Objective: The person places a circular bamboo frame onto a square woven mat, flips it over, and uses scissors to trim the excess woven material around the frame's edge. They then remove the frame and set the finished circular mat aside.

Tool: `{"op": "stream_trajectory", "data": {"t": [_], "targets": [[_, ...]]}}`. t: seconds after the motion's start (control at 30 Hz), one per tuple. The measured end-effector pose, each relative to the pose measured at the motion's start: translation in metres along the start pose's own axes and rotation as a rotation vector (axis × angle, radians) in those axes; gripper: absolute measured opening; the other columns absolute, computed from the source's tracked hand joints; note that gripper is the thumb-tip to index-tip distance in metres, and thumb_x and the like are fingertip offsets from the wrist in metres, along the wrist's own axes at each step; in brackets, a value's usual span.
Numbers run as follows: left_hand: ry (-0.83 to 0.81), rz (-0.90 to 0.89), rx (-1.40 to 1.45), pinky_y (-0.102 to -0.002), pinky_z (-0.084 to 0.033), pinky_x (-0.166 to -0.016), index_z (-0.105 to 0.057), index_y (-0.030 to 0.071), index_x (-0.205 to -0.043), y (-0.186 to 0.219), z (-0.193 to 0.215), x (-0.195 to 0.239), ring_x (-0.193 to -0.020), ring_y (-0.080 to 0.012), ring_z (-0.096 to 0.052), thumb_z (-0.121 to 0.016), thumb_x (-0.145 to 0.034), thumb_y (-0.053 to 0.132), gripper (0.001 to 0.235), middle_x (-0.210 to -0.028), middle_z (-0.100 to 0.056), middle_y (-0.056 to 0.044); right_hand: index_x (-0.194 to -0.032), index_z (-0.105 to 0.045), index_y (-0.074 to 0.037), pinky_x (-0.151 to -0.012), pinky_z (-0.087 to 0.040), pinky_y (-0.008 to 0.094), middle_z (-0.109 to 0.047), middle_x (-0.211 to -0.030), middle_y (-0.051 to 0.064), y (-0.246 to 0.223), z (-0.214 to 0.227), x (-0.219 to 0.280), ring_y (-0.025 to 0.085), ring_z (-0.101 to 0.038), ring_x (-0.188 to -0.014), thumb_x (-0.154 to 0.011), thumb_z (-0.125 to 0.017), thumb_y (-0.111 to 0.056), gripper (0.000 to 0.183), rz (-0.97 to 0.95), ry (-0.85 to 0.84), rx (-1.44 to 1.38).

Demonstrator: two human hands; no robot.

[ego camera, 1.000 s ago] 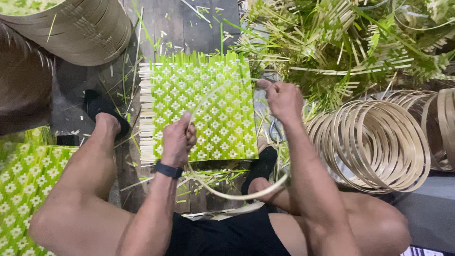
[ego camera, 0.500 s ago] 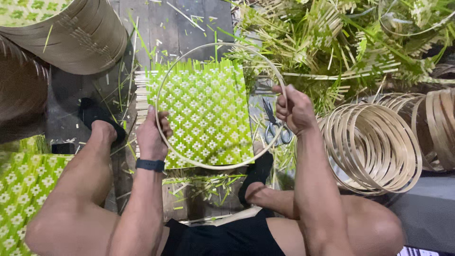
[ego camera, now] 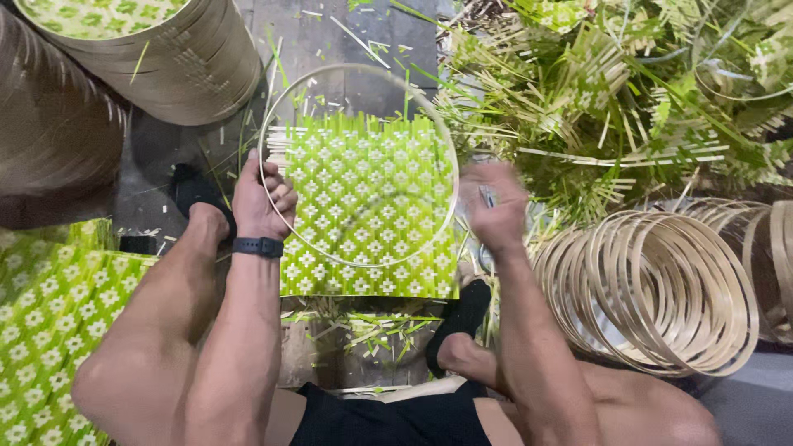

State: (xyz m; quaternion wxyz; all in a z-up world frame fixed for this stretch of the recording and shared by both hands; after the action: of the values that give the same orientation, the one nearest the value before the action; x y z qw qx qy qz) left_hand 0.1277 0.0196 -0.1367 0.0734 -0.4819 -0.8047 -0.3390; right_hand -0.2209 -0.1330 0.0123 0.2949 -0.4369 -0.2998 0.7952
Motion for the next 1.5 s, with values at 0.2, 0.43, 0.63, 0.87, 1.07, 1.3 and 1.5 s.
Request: {"op": "stream_trajectory", "data": {"t": [0.2, 0.43, 0.63, 0.87, 1.07, 1.3, 1.5], "targets": [[-0.079, 0.035, 0.154, -0.024, -0.026, -0.033, -0.052, 0.015, -0.072, -0.014, 0.003, 0.021, -0.041, -0.0086, -0.034, -0.059, -0.106, 0.043, 0.045, -0.058, -0.041, 0.005, -0.121, -0.059, 0.001, -0.067, -0.059, 0.034, -0.066, -0.079, 0.004, 0.068, -0.026, 0.028, 0.017, -0.064, -0.074, -0.101, -0.043, -0.047, 0.054, -1.043, 0.025, -0.917], [-0.090, -0.007, 0.143, -0.025, -0.026, -0.032, -0.051, 0.014, -0.071, -0.013, 0.022, 0.025, -0.041, -0.0099, -0.031, -0.060, -0.105, 0.036, 0.041, -0.054, -0.036, 0.003, -0.089, -0.055, -0.010, -0.042, -0.030, 0.024, -0.035, -0.064, -0.005, 0.134, -0.034, 0.044, 0.009, -0.036, -0.052, -0.108, -0.060, -0.042, 0.037, -1.010, 0.205, -1.261], [-0.101, 0.082, -0.005, -0.021, -0.025, -0.034, -0.057, 0.012, -0.079, -0.008, 0.006, 0.054, -0.044, -0.0064, -0.031, -0.058, -0.107, 0.033, 0.035, -0.059, -0.037, 0.006, -0.096, -0.068, -0.003, -0.046, -0.038, 0.024, -0.049, -0.065, -0.001, 0.100, -0.021, 0.030, 0.010, -0.046, -0.053, -0.099, -0.061, -0.045, 0.042, -1.006, -0.078, -0.987], [-0.102, 0.321, -0.429, -0.022, -0.023, -0.038, -0.059, 0.011, -0.077, 0.002, -0.040, 0.060, -0.043, -0.0066, -0.031, -0.058, -0.101, 0.032, 0.032, -0.054, -0.038, 0.006, -0.061, -0.049, -0.015, -0.032, -0.023, 0.023, -0.035, -0.047, -0.007, 0.103, -0.015, 0.029, 0.008, -0.031, -0.038, -0.096, -0.069, -0.051, 0.054, -1.082, -0.329, -0.960], [-0.108, 0.284, -0.608, -0.023, -0.017, -0.036, -0.051, 0.013, -0.071, 0.018, -0.035, 0.051, -0.041, -0.0045, -0.027, -0.062, -0.101, 0.029, 0.036, -0.054, -0.036, 0.008, -0.063, -0.042, -0.021, -0.038, -0.026, 0.024, -0.037, -0.053, -0.007, 0.099, 0.012, 0.019, 0.007, -0.031, -0.042, -0.097, -0.069, -0.046, 0.050, -1.119, -0.330, -0.830], [-0.115, 0.120, -0.439, -0.023, -0.028, -0.045, -0.060, 0.010, -0.087, 0.027, -0.039, 0.048, -0.049, -0.0076, -0.036, -0.055, -0.107, 0.044, 0.040, -0.060, -0.043, 0.005, -0.082, -0.065, -0.008, -0.046, -0.033, 0.025, -0.044, -0.060, -0.002, 0.098, -0.012, 0.029, 0.011, -0.040, -0.051, -0.100, -0.060, -0.045, 0.043, -1.080, -0.118, -1.139], [0.017, 0.054, 0.055, -0.028, -0.038, -0.052, -0.065, 0.007, -0.094, -0.039, -0.022, 0.068, -0.057, -0.0140, -0.043, -0.047, -0.101, 0.049, 0.046, -0.063, -0.046, 0.000, -0.075, -0.056, -0.011, -0.046, -0.034, 0.028, -0.040, -0.060, -0.001, 0.104, -0.028, 0.027, 0.012, -0.039, -0.051, -0.105, -0.057, -0.051, 0.050, -0.825, 0.135, -1.377]]}}
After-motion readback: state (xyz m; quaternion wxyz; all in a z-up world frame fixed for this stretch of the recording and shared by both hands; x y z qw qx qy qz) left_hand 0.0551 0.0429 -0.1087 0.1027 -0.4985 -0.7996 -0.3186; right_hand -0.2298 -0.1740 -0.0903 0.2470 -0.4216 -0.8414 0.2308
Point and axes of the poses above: each hand's wrist, its own x-axis away from the middle knuckle, its own z-axis out of the back of the hand, y = z × x, the point moved 3 cm from there along -x, towards the middle knuckle
